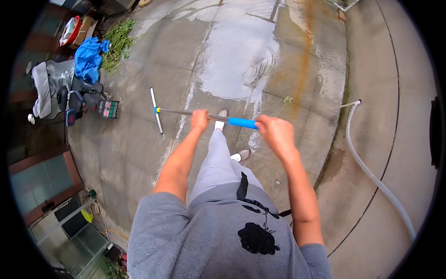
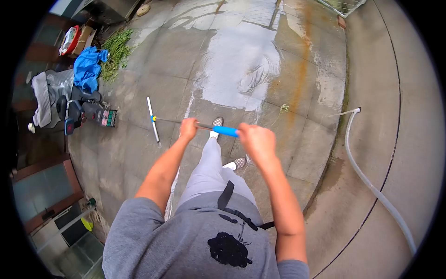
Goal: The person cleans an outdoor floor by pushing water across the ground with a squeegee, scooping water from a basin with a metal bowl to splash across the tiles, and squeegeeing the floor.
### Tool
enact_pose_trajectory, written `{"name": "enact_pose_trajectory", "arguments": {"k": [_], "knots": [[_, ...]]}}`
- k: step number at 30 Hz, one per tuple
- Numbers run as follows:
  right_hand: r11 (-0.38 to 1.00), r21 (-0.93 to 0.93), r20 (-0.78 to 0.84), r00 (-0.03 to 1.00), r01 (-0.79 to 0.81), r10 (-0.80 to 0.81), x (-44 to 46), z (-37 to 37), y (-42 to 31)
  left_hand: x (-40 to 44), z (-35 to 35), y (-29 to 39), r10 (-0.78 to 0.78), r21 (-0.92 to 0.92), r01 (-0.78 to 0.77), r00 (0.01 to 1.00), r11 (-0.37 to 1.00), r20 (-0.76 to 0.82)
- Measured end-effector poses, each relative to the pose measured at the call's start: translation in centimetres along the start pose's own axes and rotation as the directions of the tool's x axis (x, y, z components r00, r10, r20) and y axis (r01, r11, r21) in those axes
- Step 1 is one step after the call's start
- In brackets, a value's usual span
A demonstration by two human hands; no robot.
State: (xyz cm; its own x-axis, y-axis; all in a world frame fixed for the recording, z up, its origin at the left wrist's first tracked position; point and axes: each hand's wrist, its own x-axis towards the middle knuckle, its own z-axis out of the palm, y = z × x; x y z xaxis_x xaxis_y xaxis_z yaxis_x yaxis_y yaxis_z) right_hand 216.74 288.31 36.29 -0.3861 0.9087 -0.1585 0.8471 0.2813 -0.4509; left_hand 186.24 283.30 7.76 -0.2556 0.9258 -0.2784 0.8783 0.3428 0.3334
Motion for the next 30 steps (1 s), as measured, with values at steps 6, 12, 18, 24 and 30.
{"name": "enact_pose_trajectory", "arguments": {"k": [6, 12, 18, 24, 30], "knots": [[0.835, -0.099, -0.218, 0.83, -0.541, 0.513, -3.2, -14.6, 4.8, 5.7, -1.3, 23.7, 0.288, -0.3, -0.263, 0.957, 0.917, 0.042], [0.688, -0.173, -0.513, 0.66, -0.705, 0.548, -3.4, -23.5, -1.1, 8.2, -2.6, 41.8, 0.561, -0.628, -0.504, 0.818, 0.592, -0.128], [0.652, -0.351, -0.561, 0.708, -0.673, 0.429, 1.7, -22.7, -4.6, 13.8, -4.2, 42.9, 0.733, -0.607, -0.623, 0.673, 0.494, -0.094], [0.853, -0.203, -0.493, 0.803, -0.481, 0.335, 5.1, -24.3, -8.2, 15.7, -12.3, 34.9, 0.737, -0.523, -0.62, 0.675, 0.585, 0.024], [0.971, -0.054, -0.287, 0.935, -0.231, 0.207, 13.9, -20.4, -8.2, 20.7, -16.6, 19.0, 0.472, -0.334, -0.441, 0.882, 0.833, 0.013]]}}
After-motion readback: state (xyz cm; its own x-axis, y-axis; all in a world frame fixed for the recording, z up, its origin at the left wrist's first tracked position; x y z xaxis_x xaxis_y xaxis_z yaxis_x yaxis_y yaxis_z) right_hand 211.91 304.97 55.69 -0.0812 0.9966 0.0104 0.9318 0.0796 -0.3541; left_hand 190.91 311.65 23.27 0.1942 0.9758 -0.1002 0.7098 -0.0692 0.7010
